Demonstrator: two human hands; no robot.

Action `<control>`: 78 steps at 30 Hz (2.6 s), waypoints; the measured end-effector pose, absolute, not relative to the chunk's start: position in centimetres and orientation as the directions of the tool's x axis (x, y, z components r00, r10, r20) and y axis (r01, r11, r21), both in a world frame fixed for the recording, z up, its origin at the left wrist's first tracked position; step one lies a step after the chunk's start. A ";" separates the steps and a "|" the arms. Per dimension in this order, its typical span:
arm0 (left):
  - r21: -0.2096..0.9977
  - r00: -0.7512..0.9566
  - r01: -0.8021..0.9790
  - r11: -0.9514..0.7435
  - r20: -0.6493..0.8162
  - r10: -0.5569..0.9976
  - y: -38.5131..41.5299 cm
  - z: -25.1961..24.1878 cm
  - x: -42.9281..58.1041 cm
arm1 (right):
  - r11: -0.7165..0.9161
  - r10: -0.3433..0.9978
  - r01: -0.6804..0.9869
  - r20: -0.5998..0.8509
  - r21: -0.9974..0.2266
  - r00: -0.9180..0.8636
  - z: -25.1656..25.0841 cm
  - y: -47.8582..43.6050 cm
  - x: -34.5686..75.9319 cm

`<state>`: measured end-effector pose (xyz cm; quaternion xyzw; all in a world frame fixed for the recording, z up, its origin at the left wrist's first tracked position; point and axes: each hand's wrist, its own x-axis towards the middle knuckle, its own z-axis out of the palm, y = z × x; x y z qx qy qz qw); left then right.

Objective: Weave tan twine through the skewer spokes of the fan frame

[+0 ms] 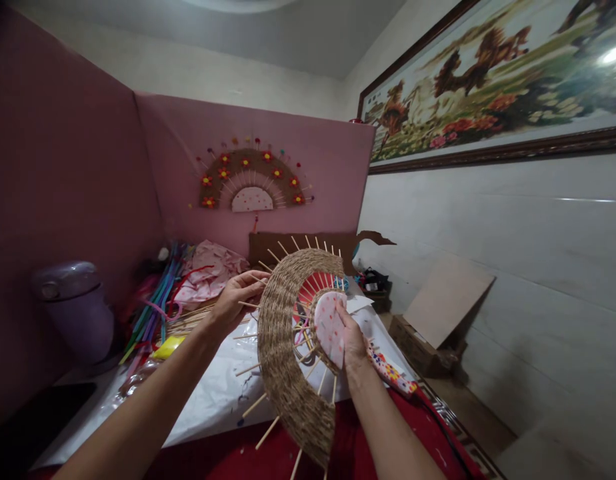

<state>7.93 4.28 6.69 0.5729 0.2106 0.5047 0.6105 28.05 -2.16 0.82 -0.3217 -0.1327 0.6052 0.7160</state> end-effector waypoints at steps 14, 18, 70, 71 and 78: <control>0.937 0.400 -0.229 -0.263 0.337 0.852 3.8 7.6 7.4 | 0.122 0.928 -0.755 -0.195 -0.644 0.316 1.4 -2.4 28.3; 0.934 0.424 -0.156 -0.320 0.356 0.833 4.1 8.0 6.8 | 0.142 0.923 -0.729 -0.176 -0.670 0.342 1.3 -2.1 28.8; 0.897 0.489 0.071 -0.435 0.349 0.799 3.3 7.3 8.6 | 0.442 0.744 -0.605 -0.107 -0.662 0.660 0.8 -1.2 30.2; 0.890 0.480 0.081 -0.449 0.360 0.800 3.3 7.3 8.6 | 0.449 0.733 -0.592 -0.104 -0.669 0.673 0.7 -1.2 30.3; 0.826 0.459 0.147 -0.544 0.430 0.778 4.0 6.6 8.6 | 0.470 0.683 -0.524 -0.083 -0.710 0.726 -0.7 -0.3 31.3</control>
